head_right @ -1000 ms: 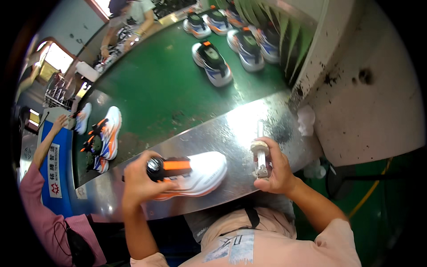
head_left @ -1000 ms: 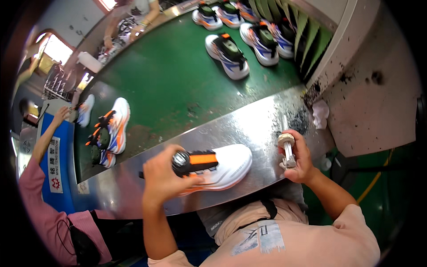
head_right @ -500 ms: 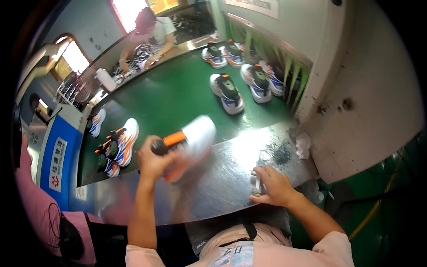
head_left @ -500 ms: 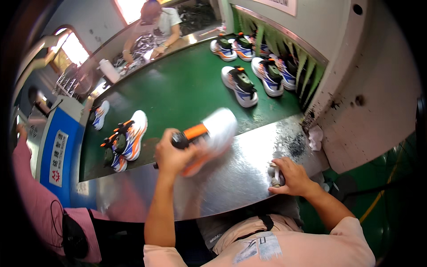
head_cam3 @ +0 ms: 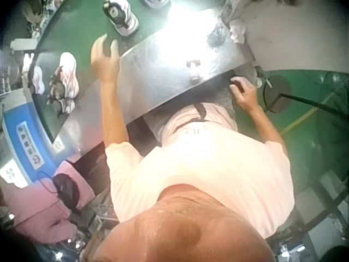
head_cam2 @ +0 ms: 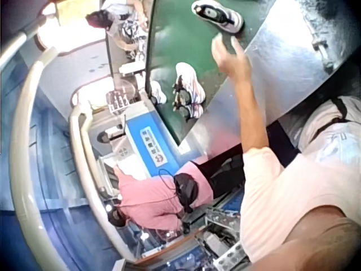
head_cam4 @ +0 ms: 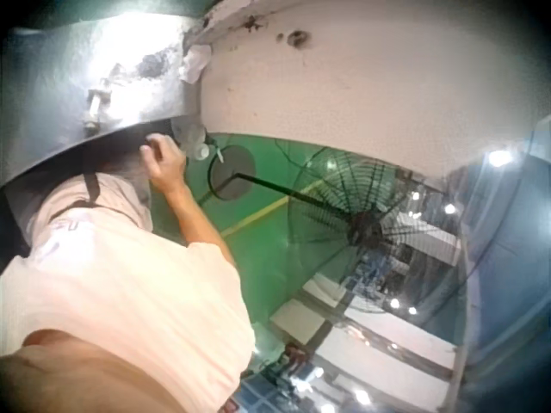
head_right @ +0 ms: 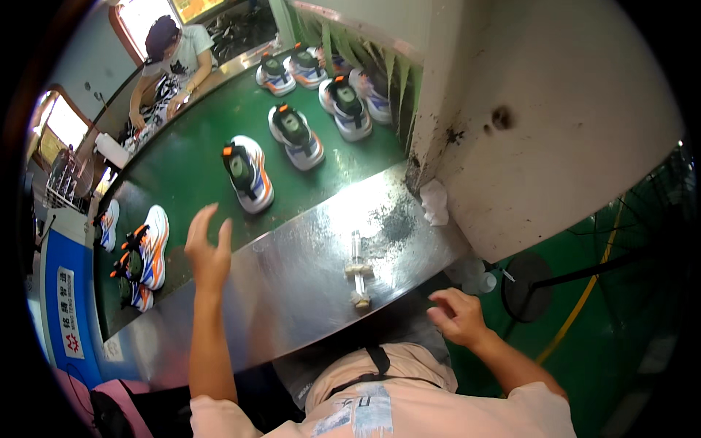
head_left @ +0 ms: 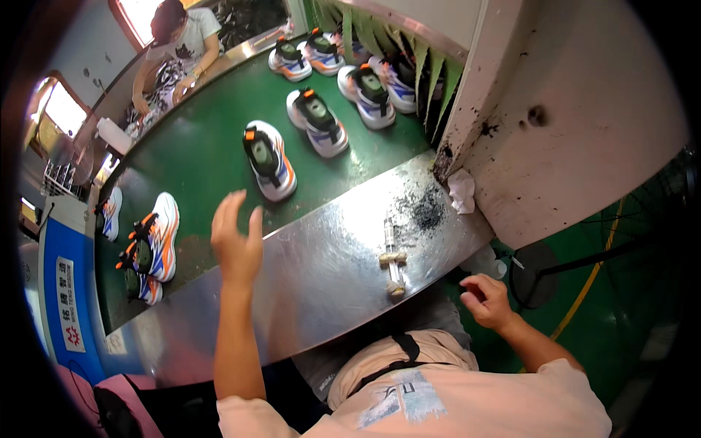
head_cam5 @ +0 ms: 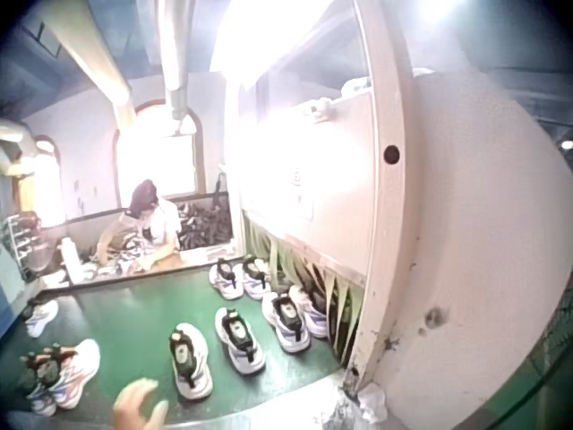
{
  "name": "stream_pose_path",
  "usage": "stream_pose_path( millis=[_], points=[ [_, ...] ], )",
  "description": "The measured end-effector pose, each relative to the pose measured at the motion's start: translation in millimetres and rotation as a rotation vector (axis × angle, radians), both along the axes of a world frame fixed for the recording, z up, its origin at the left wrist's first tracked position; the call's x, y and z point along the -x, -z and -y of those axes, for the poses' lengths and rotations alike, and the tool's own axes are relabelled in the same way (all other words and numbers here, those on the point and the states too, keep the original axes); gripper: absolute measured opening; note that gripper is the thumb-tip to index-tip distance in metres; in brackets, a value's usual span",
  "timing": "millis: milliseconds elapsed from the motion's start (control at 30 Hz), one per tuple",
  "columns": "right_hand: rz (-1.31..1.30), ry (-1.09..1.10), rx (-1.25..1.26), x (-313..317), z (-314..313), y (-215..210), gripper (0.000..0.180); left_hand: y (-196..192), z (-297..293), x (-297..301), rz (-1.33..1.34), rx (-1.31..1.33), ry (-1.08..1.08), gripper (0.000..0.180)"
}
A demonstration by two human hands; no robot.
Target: The person applies liquid from a syringe-style tool to the side seams of several shoes on a conveyor belt and rubs the liquid into the material by hand.
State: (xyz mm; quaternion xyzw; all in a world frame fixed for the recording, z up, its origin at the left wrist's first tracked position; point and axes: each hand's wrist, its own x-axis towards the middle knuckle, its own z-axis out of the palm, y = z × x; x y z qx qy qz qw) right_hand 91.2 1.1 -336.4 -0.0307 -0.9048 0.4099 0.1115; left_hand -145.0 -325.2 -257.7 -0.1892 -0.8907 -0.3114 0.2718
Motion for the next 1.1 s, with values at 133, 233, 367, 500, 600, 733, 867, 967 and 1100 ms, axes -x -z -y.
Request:
stream_pose_path(
  millis=[133,233,367,500,600,733,867,967,1100],
  points=[
    [0.287,0.268,0.074,-45.6,-34.7,74.4,0.019,0.6,24.6,-138.4,-0.218,0.067,0.209,0.013],
    [0.454,0.191,-0.097,-69.1,-62.0,122.1,0.025,35.5,32.3,-203.8,0.043,0.125,0.18,0.006],
    [0.602,0.038,-0.115,-83.1,-83.8,146.8,0.031,116.9,74.5,-272.7,0.606,-0.072,-0.512,0.012],
    [0.944,0.044,0.141,-74.3,-87.4,177.4,0.031,178.6,92.4,-314.9,1.283,-0.527,-0.716,0.024],
    [1.154,0.145,0.364,-55.5,-66.3,178.5,0.032,226.2,101.9,-327.0,1.486,-1.009,-0.711,0.032],
    [1.073,0.087,0.271,-28.1,-51.2,223.8,0.031,271.9,105.9,-330.7,1.635,-1.243,-0.781,0.047],
    [1.071,0.156,0.264,-5.4,-35.1,268.7,0.03,283.4,98.0,-366.2,1.759,-1.296,-0.728,0.047],
    [1.128,0.185,0.236,-9.0,-39.9,289.7,0.03,285.2,84.2,-385.1,1.856,-1.356,-0.691,0.043],
    [1.172,0.198,0.204,2.6,-47.2,295.7,0.03,278.2,68.8,-363.0,1.823,-1.37,-0.757,0.043]
  ],
)
